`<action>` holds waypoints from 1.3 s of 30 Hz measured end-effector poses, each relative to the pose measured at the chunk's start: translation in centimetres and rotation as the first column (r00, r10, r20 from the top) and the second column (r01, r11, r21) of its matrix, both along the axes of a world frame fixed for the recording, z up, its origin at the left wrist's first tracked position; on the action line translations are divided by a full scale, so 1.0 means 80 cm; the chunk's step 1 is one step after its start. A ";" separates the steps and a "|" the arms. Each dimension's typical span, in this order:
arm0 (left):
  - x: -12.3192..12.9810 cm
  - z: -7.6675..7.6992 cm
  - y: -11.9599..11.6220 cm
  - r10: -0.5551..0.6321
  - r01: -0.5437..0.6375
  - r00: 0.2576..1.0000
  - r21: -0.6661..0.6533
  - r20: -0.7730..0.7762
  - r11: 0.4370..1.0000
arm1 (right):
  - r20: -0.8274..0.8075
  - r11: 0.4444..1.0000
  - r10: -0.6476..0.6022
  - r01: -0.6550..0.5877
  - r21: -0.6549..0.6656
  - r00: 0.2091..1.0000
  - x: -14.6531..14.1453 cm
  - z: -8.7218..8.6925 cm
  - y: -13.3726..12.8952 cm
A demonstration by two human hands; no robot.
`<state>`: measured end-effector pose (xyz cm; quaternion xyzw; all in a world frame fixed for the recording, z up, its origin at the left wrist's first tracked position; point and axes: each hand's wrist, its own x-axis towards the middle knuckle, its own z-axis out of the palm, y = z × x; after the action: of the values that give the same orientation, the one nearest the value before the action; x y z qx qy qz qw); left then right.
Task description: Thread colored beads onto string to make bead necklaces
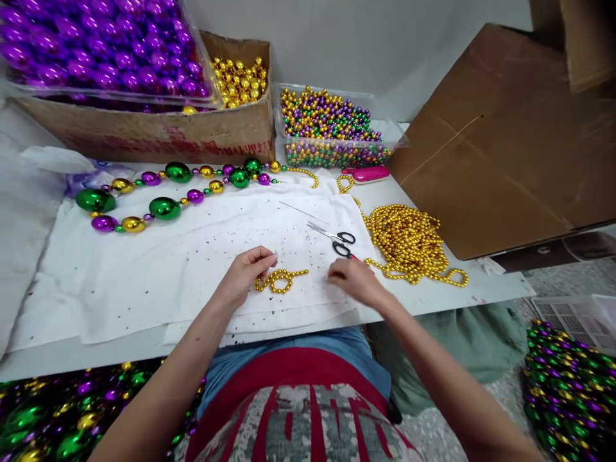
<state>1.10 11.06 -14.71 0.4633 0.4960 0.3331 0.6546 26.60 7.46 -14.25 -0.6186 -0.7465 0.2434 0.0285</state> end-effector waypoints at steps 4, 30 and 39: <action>0.001 0.002 0.002 -0.014 0.014 1.000 0.017 -0.003 1.000 | -0.107 0.994 -0.082 0.090 0.068 0.991 -0.040 -0.016 -0.052; -0.005 0.003 0.006 -0.034 0.041 0.990 0.050 -0.136 0.998 | 0.236 0.881 -0.356 0.240 0.407 0.904 0.112 0.002 0.122; -0.024 -0.001 0.008 0.026 -0.023 0.991 0.024 -0.129 0.999 | 0.141 0.886 -0.275 0.194 0.422 0.951 0.063 0.011 0.070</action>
<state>-0.82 11.70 -14.75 0.4852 0.5392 0.3160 0.6116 31.65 13.02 -13.34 -0.7065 -0.6989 0.0168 0.1105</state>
